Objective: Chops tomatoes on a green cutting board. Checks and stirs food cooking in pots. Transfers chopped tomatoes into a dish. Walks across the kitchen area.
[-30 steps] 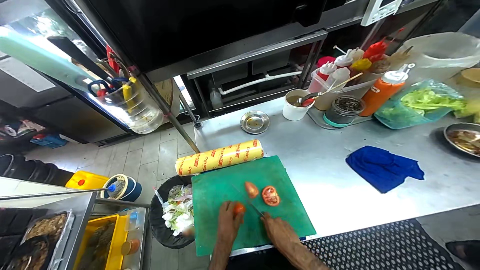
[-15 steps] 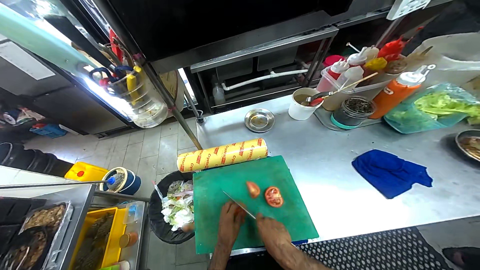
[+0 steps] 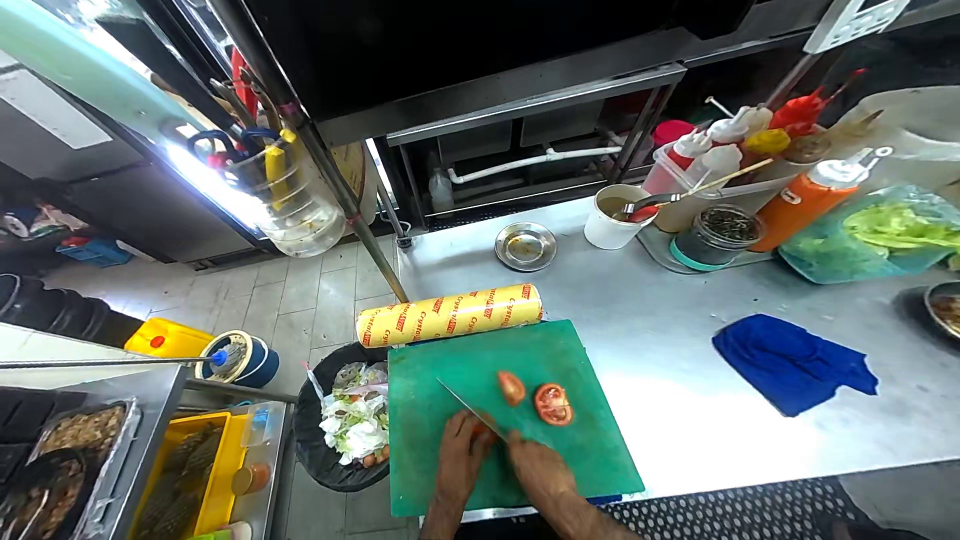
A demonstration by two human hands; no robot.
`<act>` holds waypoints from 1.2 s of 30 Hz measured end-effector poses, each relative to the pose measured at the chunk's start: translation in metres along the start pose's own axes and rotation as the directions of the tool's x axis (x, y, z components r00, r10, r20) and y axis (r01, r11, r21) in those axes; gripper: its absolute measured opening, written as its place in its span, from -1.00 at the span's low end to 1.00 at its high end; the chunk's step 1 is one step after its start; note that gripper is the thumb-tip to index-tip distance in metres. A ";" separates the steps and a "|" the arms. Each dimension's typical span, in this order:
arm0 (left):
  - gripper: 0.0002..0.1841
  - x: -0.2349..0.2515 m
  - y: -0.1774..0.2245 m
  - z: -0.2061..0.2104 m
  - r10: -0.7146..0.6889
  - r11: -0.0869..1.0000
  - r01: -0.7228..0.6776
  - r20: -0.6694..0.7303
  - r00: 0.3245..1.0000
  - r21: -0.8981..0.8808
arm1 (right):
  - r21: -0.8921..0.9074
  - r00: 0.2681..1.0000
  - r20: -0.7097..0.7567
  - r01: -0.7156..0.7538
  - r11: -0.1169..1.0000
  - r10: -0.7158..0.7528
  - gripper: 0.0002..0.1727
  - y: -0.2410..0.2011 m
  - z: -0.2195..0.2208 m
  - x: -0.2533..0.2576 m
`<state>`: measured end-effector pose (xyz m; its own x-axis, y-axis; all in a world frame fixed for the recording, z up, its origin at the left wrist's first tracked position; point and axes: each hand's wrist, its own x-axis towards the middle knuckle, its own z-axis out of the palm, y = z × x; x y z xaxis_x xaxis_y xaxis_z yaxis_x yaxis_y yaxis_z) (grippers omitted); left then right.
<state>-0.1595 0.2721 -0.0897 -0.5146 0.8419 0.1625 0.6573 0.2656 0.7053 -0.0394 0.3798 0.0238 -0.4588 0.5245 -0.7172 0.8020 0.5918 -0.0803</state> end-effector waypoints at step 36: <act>-0.70 -0.008 -0.008 -0.012 0.037 0.999 -0.036 0.061 0.997 -0.022 | -0.114 0.987 0.158 0.024 0.993 -0.006 -0.58 -0.019 -0.039 -0.042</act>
<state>-0.1674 0.2572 -0.0883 -0.4553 0.8783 0.1459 0.6631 0.2252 0.7138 -0.0506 0.3703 0.0829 -0.3971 0.4174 -0.8173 0.7419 0.6702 -0.0182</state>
